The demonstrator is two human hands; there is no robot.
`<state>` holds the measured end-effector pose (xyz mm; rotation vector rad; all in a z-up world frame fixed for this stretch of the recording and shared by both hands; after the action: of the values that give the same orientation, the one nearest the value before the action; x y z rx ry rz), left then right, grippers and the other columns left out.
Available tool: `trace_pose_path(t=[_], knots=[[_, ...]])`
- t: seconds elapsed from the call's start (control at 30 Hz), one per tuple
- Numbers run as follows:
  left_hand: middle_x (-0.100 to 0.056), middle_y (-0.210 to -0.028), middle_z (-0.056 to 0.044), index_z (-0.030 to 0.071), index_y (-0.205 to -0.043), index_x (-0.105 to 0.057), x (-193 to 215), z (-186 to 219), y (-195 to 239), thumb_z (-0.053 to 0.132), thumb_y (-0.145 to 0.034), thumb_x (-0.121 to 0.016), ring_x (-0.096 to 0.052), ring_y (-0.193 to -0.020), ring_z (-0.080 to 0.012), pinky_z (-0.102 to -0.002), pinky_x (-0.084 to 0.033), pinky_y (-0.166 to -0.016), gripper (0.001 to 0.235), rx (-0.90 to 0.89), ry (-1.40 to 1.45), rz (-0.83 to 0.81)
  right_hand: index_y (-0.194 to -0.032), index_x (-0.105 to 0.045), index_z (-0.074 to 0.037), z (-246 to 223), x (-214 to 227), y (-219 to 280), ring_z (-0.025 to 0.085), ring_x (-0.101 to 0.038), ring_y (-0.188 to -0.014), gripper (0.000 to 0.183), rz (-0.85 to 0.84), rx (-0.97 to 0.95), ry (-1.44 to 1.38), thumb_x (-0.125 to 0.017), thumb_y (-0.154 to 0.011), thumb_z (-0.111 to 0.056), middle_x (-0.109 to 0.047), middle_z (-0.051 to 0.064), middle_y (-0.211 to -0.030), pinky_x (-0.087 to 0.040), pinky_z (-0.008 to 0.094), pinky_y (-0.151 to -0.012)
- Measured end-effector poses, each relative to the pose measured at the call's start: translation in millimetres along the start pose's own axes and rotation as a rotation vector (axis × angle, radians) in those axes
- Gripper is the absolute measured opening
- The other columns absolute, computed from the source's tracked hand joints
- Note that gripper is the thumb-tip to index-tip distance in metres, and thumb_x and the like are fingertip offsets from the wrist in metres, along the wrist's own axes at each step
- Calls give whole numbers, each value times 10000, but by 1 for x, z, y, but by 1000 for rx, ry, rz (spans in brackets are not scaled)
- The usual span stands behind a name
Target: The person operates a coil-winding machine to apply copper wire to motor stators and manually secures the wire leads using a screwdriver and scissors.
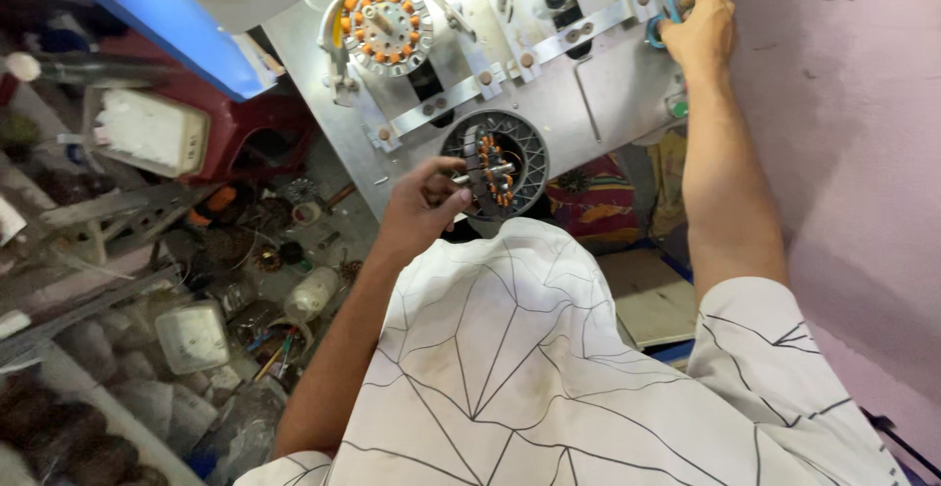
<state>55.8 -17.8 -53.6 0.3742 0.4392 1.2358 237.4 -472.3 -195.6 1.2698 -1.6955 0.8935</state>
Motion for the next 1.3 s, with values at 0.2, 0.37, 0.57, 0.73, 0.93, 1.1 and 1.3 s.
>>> trace_pose_path(t=[0.2,0.37,0.57,0.73,0.93,1.1,1.3], knots=[[-701,-915,-80,-26,-1251,-666,13,-15,11,27,-946,-748,-588,-637,-56,-237,-452,-496,320,-40,111,88,-1143,-653,-16,10,-27,6,482,-613,-1013,437,-101,-101,165,-838,-789,-194,-629,203,-1217,-493,541,-830],[-670,-1220,-106,6,-1383,-546,6,41,24,11,-930,-740,-518,-643,-49,-218,-457,-543,493,-413,-205,244,-1186,-590,53,26,-25,22,495,-637,-1008,494,-62,-157,250,-810,-818,-192,-626,287,-1212,-506,528,-843],[-742,-1099,-123,13,-1433,-495,-5,24,-5,-3,-961,-679,-642,-744,-40,-213,-494,-583,506,-220,68,64,-1077,-508,-18,19,26,63,322,-760,-850,246,-118,-431,-566,-692,-943,-113,-706,216,-944,-440,329,-530],[-694,-969,-112,-1,-1370,-526,-5,9,-5,-10,-932,-717,-643,-700,-80,-257,-510,-494,478,-127,239,-32,-1121,-582,-34,-77,99,155,251,-744,-822,212,-237,-476,-1395,-741,-986,-67,-694,148,-966,-394,213,-420],[-724,-933,-58,-26,-1246,-648,1,5,-3,64,-992,-685,-653,-694,-72,-249,-553,-585,273,-84,104,-120,-1141,-609,17,-143,122,246,221,-679,-772,449,-331,-335,-1594,-893,-906,-240,-672,136,-933,-519,273,-617],[-627,-777,-41,-10,-1288,-672,6,27,-2,110,-969,-730,-543,-637,-53,-244,-446,-528,345,-206,-244,-71,-1226,-668,78,-161,127,291,216,-665,-776,579,-398,-351,-1585,-899,-857,-304,-673,146,-889,-560,310,-657],[-578,-562,7,11,-1204,-675,-6,20,-12,162,-964,-682,-494,-425,-43,-242,-375,-360,283,69,-48,-176,-1202,-680,97,-181,144,324,222,-671,-747,579,-518,-308,-1493,-903,-824,-281,-683,156,-889,-560,329,-627]])
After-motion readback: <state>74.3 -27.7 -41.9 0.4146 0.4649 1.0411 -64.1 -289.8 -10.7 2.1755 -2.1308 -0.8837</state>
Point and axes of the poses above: each hand's wrist, its own y-axis away from the middle knuckle, its own x-axis out of the back of the hand, z = x × y, the point moved 8 cm from there along -y, towards the middle knuckle
